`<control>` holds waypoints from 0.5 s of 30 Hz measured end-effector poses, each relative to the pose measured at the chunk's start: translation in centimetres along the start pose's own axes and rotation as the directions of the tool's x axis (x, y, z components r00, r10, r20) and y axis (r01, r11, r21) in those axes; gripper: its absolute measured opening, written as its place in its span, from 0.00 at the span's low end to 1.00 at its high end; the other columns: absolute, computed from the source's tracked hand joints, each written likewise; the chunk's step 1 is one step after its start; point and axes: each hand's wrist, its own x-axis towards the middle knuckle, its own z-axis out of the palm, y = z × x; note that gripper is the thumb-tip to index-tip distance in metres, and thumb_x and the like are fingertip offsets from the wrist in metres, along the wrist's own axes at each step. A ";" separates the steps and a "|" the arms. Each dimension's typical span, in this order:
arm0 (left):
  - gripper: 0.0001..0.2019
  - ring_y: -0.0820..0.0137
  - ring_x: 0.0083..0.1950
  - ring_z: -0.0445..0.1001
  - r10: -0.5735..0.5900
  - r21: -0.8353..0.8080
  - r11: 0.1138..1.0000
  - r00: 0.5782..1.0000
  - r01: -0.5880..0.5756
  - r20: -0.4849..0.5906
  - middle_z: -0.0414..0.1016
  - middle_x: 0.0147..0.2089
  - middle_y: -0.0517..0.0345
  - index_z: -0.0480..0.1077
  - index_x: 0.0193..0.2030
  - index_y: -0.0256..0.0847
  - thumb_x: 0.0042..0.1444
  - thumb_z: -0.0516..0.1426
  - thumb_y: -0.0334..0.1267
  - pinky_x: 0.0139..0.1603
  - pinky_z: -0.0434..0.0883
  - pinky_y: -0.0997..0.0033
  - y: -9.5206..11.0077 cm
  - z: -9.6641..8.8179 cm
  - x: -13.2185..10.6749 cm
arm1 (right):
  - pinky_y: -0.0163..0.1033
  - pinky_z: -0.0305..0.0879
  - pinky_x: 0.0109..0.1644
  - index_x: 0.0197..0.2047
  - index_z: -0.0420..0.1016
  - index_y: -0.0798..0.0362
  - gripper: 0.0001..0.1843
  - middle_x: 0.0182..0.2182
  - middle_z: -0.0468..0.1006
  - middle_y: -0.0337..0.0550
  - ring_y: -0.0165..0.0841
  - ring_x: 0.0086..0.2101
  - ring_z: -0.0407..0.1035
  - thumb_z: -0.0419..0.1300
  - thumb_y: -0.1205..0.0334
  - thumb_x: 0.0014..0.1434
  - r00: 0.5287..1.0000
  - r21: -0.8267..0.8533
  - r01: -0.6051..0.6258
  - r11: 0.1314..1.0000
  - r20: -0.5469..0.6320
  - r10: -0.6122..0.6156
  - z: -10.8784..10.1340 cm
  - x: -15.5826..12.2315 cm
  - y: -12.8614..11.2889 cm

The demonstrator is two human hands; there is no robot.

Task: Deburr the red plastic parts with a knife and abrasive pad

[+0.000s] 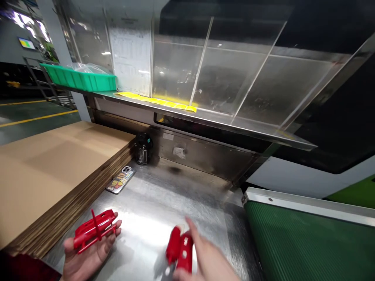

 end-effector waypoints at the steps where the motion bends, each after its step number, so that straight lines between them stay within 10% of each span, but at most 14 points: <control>1: 0.41 0.50 0.74 0.68 -0.015 0.009 1.000 1.000 0.015 -0.025 0.66 0.74 0.35 0.68 0.72 0.38 0.59 0.65 0.63 0.75 0.64 0.66 0.4 0.1 0.0 | 0.50 0.67 0.59 0.81 0.42 0.56 0.56 0.55 0.82 0.56 0.52 0.52 0.77 0.64 0.48 0.58 0.995 -0.156 -0.058 0.986 -0.094 0.044 -0.9 1.0 0.3; 5: 0.36 0.48 0.76 0.63 -0.070 0.038 0.996 0.986 0.077 -0.152 0.65 0.74 0.34 0.71 0.71 0.39 0.61 0.67 0.56 0.77 0.63 0.58 -0.5 0.0 0.1 | 0.58 0.69 0.52 0.79 0.37 0.72 0.57 0.55 0.79 0.72 0.63 0.51 0.76 0.59 0.46 0.61 0.947 -0.284 -0.244 0.927 -0.274 0.166 -2.2 6.8 3.6; 9: 0.29 0.50 0.75 0.67 0.001 0.089 0.996 0.948 0.029 -0.320 0.69 0.73 0.40 0.75 0.67 0.44 0.61 0.69 0.51 0.78 0.63 0.49 -3.0 -1.2 0.3 | 0.61 0.62 0.65 0.77 0.45 0.71 0.60 0.67 0.68 0.75 0.65 0.64 0.67 0.68 0.53 0.52 0.937 -0.199 -0.219 0.955 -0.317 0.148 -1.4 10.9 6.2; 12: 0.27 0.48 0.74 0.68 0.068 0.206 0.978 0.877 0.036 -0.475 0.74 0.70 0.48 0.78 0.63 0.50 0.58 0.72 0.48 0.81 0.53 0.39 -4.5 -1.5 0.5 | 0.62 0.52 0.73 0.72 0.58 0.68 0.46 0.70 0.63 0.74 0.62 0.69 0.57 0.64 0.53 0.56 0.921 -0.100 -0.088 0.991 -0.387 0.043 0.7 10.7 4.5; 15: 0.33 0.46 0.78 0.60 0.105 0.315 0.946 0.848 0.076 -0.519 0.74 0.71 0.49 0.76 0.65 0.52 0.52 0.74 0.50 0.82 0.44 0.38 -5.8 -0.6 1.2 | 0.53 0.64 0.66 0.61 0.71 0.55 0.27 0.59 0.75 0.59 0.48 0.60 0.70 0.51 0.44 0.69 0.916 0.059 0.153 0.987 -0.383 -0.119 4.5 8.6 0.1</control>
